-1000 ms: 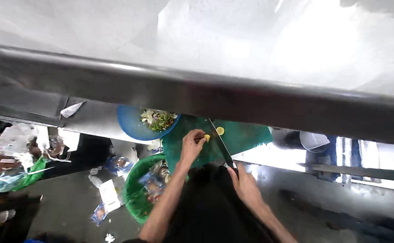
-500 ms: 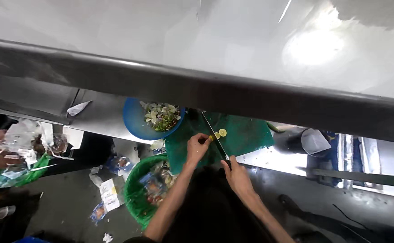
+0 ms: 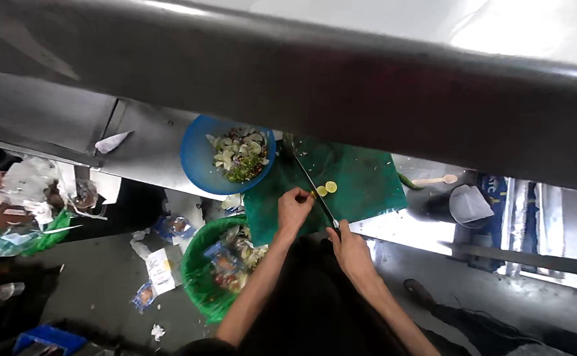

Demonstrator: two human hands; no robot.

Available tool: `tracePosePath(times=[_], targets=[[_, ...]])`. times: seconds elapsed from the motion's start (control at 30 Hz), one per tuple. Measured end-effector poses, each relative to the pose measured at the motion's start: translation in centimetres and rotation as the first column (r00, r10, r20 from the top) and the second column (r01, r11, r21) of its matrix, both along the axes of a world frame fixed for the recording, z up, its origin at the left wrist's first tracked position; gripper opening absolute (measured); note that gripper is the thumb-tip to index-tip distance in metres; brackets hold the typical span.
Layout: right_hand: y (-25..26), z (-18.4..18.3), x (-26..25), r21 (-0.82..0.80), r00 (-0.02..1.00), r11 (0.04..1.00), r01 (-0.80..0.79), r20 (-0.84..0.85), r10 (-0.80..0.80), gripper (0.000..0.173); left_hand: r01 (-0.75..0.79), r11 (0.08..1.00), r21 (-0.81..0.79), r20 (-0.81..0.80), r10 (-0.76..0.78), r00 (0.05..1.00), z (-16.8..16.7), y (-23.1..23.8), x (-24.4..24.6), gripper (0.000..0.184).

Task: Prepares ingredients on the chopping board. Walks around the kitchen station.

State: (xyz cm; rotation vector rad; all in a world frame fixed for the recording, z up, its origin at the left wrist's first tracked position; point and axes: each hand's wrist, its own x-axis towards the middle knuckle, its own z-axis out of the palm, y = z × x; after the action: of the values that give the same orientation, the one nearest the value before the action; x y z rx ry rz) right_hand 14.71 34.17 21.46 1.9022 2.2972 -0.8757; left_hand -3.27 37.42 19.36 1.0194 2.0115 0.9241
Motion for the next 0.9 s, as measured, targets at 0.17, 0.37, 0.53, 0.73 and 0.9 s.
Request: tracePosePath(times=[0.17,0.37,0.53,0.73,0.9], targets=[[-1.9,1.5,2.6,-0.176,0.990,0.984,0.003,0.140,0.022,0.047,-0.016,1.000,0.022,-0.024,0.016,1.000,0.0,-0.1,0.3,0.012],[0.2,0.9,-0.5,-0.056,0.994,0.998,-0.028,0.106,0.033,0.041,0.025,1.000,0.012,0.007,-0.025,1.000,-0.7,0.0,-0.2,0.011],[-0.6,1.3,0.6,-0.109,0.989,0.994,-0.015,0.142,0.031,0.043,0.024,0.999,0.039,-0.010,-0.024,1.000,-1.2,-0.1,-0.1,0.012],[-0.9,0.6,1.9,-0.133,0.978,0.991,-0.029,0.200,0.055,0.046,0.050,0.995,0.086,-0.003,-0.050,0.999,-1.8,-0.2,0.2,0.013],[-1.0,0.2,2.5,-0.163,0.985,0.986,-0.021,0.164,0.048,0.047,0.040,0.997,0.072,0.014,-0.041,0.999,-1.5,-0.5,-0.1,0.014]])
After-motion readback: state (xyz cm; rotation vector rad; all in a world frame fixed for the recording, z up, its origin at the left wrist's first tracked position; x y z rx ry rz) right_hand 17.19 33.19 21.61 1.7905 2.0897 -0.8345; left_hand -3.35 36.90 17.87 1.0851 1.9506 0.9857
